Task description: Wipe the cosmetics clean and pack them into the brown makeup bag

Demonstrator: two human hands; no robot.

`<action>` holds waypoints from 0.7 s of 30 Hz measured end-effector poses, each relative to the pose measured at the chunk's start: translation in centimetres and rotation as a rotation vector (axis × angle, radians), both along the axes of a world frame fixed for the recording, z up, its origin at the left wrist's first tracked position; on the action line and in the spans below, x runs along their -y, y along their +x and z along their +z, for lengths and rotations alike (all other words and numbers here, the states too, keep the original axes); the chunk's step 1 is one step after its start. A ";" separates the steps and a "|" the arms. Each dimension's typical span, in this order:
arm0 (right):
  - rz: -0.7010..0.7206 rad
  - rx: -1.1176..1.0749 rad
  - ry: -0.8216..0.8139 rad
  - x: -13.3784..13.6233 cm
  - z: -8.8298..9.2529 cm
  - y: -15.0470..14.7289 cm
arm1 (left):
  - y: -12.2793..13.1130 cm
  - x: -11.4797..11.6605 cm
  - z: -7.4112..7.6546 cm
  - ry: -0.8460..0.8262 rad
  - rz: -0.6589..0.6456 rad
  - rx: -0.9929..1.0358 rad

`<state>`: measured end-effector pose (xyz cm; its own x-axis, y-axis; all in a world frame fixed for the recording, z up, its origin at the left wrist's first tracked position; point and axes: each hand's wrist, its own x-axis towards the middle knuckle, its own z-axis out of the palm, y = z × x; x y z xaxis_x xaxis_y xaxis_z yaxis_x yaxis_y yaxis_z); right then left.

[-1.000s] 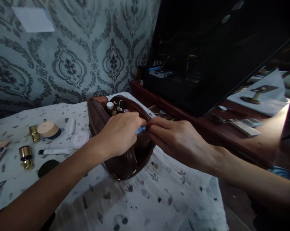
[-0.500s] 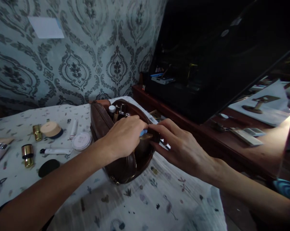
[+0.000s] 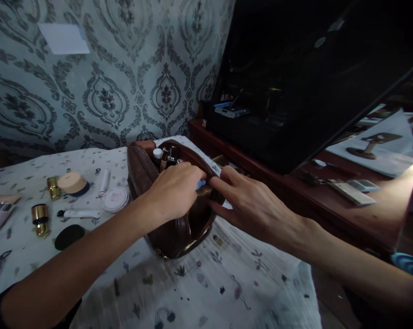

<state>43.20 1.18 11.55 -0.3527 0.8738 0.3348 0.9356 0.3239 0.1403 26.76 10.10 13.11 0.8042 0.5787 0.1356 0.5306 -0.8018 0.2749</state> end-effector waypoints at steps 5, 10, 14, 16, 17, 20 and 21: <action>0.077 -0.084 0.117 0.2 -0.8 0.3 | 0.4 -0.5 -0.3 -0.010 -0.073 -0.001; 0.091 -0.133 0.106 0.6 -1.1 0.7 | -0.2 -1.3 0.0 -0.117 -0.111 0.039; 0.090 -0.132 0.128 0.6 -1.3 0.9 | -0.9 -2.1 0.4 -0.151 -0.030 0.046; 0.086 -0.148 0.145 0.7 -1.4 0.9 | -1.0 -2.5 0.4 -0.153 0.011 0.065; 0.087 -0.166 0.148 0.7 -1.4 0.9 | -0.9 -2.6 0.4 -0.164 0.019 0.078; 0.116 -0.240 0.139 0.7 -1.5 0.9 | -0.3 -2.8 0.2 -0.223 0.028 0.104; 0.130 -0.257 0.134 0.6 -1.5 0.9 | 0.0 -2.8 0.1 -0.232 0.029 0.109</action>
